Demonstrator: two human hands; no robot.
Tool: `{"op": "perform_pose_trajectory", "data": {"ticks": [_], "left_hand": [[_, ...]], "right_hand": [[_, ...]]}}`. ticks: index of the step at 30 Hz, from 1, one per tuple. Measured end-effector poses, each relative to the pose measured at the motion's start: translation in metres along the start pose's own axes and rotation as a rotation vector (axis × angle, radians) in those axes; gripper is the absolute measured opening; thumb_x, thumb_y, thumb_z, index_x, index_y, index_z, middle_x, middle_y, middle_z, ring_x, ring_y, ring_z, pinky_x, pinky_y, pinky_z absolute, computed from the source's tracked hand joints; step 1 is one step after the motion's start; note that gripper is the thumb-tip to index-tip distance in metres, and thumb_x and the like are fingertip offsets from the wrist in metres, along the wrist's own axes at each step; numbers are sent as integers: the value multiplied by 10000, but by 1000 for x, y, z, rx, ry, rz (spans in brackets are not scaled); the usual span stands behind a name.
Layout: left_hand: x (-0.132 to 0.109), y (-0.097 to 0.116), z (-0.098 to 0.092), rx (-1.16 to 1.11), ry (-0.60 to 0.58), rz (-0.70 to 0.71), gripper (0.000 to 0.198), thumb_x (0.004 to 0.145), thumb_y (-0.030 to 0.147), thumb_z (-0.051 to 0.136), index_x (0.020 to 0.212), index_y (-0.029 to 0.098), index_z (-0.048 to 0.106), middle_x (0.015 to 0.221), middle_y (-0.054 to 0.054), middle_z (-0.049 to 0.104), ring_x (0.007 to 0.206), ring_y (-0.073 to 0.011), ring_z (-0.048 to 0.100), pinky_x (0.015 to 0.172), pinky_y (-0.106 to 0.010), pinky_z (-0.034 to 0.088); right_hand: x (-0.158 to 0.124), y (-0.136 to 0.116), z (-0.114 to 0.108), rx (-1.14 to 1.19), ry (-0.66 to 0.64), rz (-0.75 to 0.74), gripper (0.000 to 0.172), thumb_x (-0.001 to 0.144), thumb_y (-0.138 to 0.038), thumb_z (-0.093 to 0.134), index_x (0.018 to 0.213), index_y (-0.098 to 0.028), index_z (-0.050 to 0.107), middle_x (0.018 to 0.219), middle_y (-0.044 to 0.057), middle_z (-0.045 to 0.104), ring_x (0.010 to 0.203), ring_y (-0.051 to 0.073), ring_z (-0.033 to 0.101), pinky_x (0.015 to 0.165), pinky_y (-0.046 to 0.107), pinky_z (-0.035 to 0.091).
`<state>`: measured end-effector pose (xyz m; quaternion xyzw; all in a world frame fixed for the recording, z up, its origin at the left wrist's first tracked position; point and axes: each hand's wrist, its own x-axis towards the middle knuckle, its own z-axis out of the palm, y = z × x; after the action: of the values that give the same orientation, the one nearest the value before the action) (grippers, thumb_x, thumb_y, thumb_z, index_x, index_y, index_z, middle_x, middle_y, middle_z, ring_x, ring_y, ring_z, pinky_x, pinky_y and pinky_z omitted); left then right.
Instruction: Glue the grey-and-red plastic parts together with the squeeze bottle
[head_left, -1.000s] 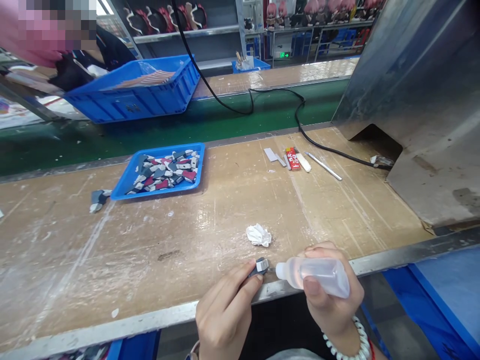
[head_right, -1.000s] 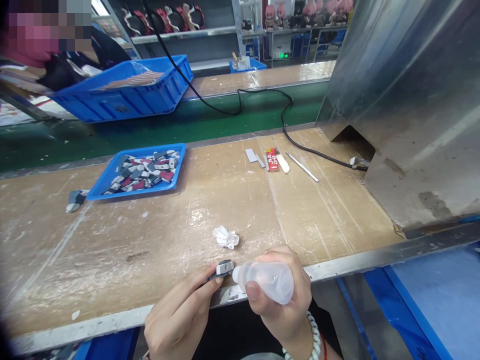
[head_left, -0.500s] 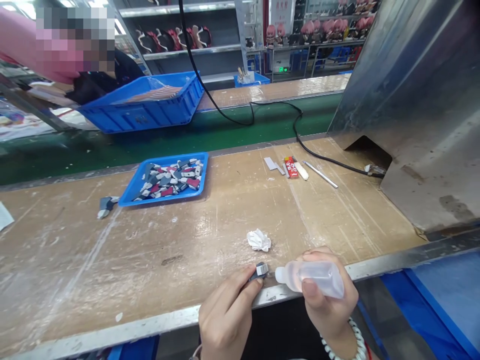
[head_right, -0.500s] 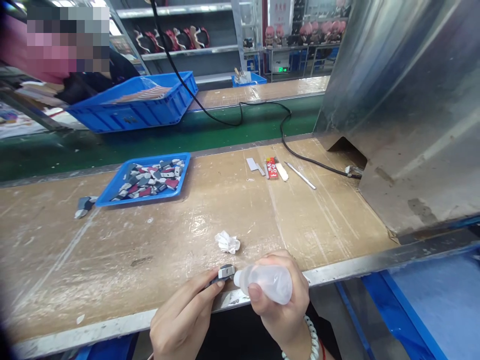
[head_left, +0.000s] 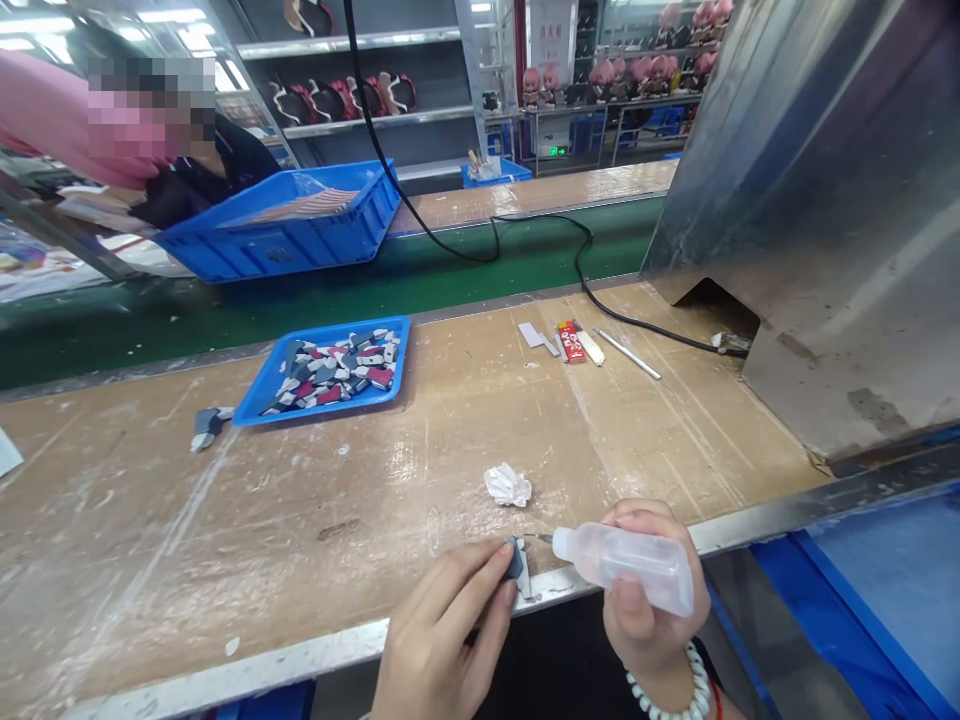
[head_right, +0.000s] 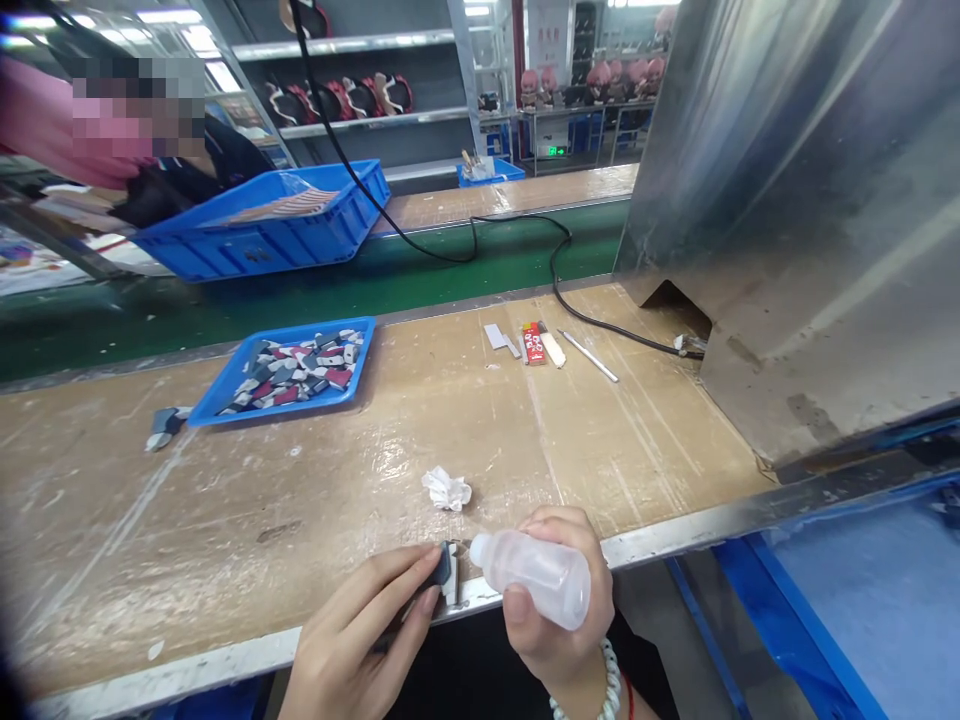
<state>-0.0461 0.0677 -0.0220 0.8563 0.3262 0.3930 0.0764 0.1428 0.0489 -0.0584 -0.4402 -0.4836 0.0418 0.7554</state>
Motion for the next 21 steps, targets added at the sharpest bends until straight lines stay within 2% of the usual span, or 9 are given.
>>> {"op": "perform_pose_trajectory", "data": {"ticks": [7,11,15,21], "left_hand": [[16,-3,-10,233,-144,184,176,1009,157,549,1099,125,696,1029,-80,764,843,-199,746,692,-289,628],[19,-6,-11,239,-127,269,120,979,95,593,1053,81,686,999,-92,774,821,-196,754,709,-288,616],[16,-14,-8,109,-129,188,81,958,80,631,1021,91,680,963,-84,761,861,-161,735,782,-249,592],[14,-17,-7,-12,-152,78,152,915,9,649,1031,102,683,1006,-86,743,934,-161,713,842,-248,575]], "right_hand": [[3,-1,0,-13,28,-15,275,854,-407,671,976,-165,627,817,53,580,744,218,589,587,352,509],[4,-6,1,-19,32,34,264,850,-389,690,987,-171,630,811,53,588,737,222,597,581,361,516],[9,-13,1,-6,16,48,241,866,-374,690,1003,-185,633,793,47,600,719,215,606,563,359,529],[17,-15,1,-18,-59,24,272,834,-373,708,1005,-178,626,796,25,611,718,189,624,573,331,557]]}}
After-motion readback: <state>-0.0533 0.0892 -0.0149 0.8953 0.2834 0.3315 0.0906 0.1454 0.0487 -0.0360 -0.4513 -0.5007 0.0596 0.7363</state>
